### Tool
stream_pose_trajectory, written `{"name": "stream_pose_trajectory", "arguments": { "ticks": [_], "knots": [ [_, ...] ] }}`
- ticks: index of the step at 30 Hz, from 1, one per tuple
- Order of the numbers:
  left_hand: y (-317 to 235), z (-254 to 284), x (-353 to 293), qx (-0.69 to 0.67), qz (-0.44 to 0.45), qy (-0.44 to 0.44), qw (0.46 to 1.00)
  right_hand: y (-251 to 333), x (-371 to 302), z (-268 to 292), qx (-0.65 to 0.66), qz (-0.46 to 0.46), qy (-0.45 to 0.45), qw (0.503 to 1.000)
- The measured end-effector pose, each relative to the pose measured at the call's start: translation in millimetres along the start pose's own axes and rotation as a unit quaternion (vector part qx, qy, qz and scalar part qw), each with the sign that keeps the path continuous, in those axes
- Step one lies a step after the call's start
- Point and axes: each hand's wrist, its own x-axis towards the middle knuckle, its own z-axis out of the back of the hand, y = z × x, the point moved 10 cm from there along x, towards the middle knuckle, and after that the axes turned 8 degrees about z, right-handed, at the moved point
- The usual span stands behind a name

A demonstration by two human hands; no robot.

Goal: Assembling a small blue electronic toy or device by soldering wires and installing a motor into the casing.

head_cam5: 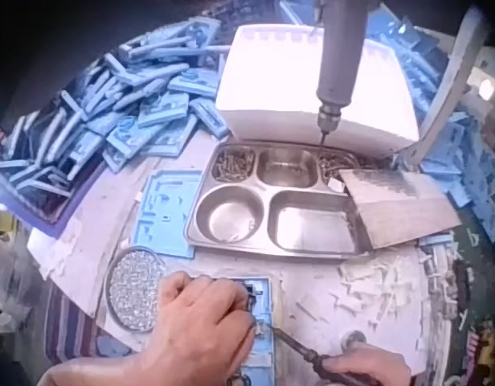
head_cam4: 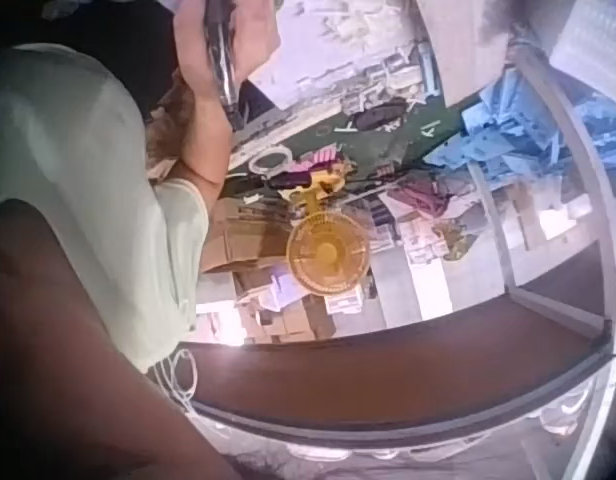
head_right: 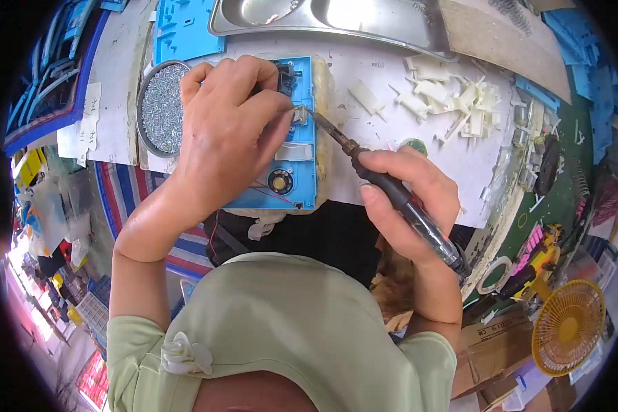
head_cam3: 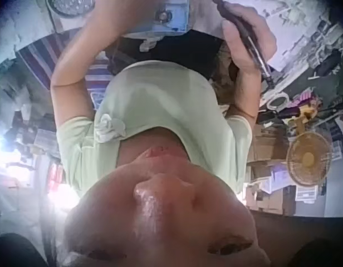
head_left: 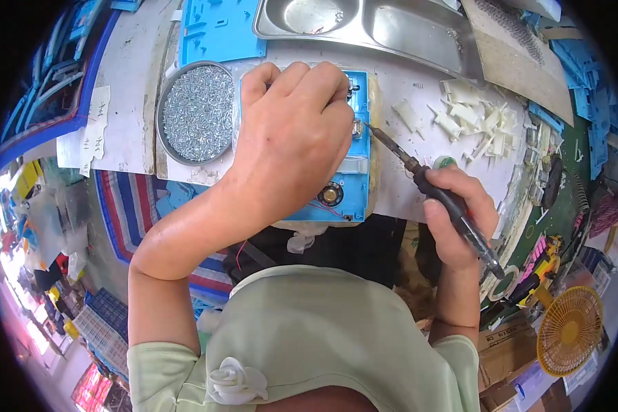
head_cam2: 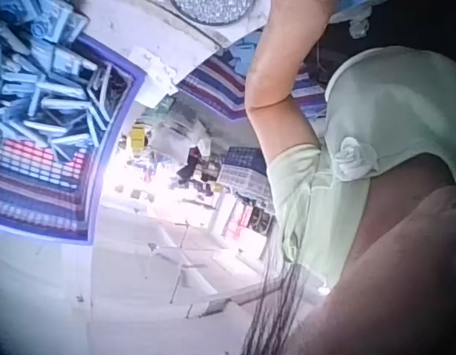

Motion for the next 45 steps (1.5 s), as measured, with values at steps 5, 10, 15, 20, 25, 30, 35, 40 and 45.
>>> {"name": "stream_pose_trajectory", "arguments": {
  "ticks": [5,10,15,20,25,30,35,40,45],
  "knots": [
    [0.4,-0.8,-0.2,-0.001,0.001,-0.002,1.0,2.6,1.1,0.7,-0.012,0.007,-0.001,1.0],
    [0.3,-0.6,-0.5,0.0,0.003,0.005,1.0,-0.1,-2.2,3.1,-0.004,-0.001,-0.01,1.0],
    [1.1,-0.2,-0.5,-0.007,-0.001,0.007,1.0,-1.2,-3.6,3.6,-0.008,0.001,-0.009,1.0],
    [5.5,15.4,-3.6,-0.074,0.0,0.003,0.997,1.1,-4.0,8.0,-0.018,-0.007,-0.013,1.0],
    [50.0,30.9,-39.6,-0.043,0.079,0.057,0.994,1.2,-6.8,17.3,-0.015,-0.023,-0.03,0.999],
    [79.8,49.3,-61.5,-0.075,0.101,0.047,0.991,-0.3,-14.9,27.8,-0.056,-0.056,-0.058,0.995],
    [73.1,48.3,-57.2,-0.081,0.083,0.046,0.992,4.6,-9.5,24.7,-0.038,-0.06,-0.078,0.994],
    [23.3,26.1,-38.5,-0.184,-0.142,0.011,0.973,16.8,3.3,8.0,-0.036,-0.056,-0.054,0.996],
    [42.8,-1.8,-20.6,-0.319,-0.029,0.138,0.937,21.9,1.8,9.9,-0.053,-0.04,-0.069,0.995]
  ]
}}
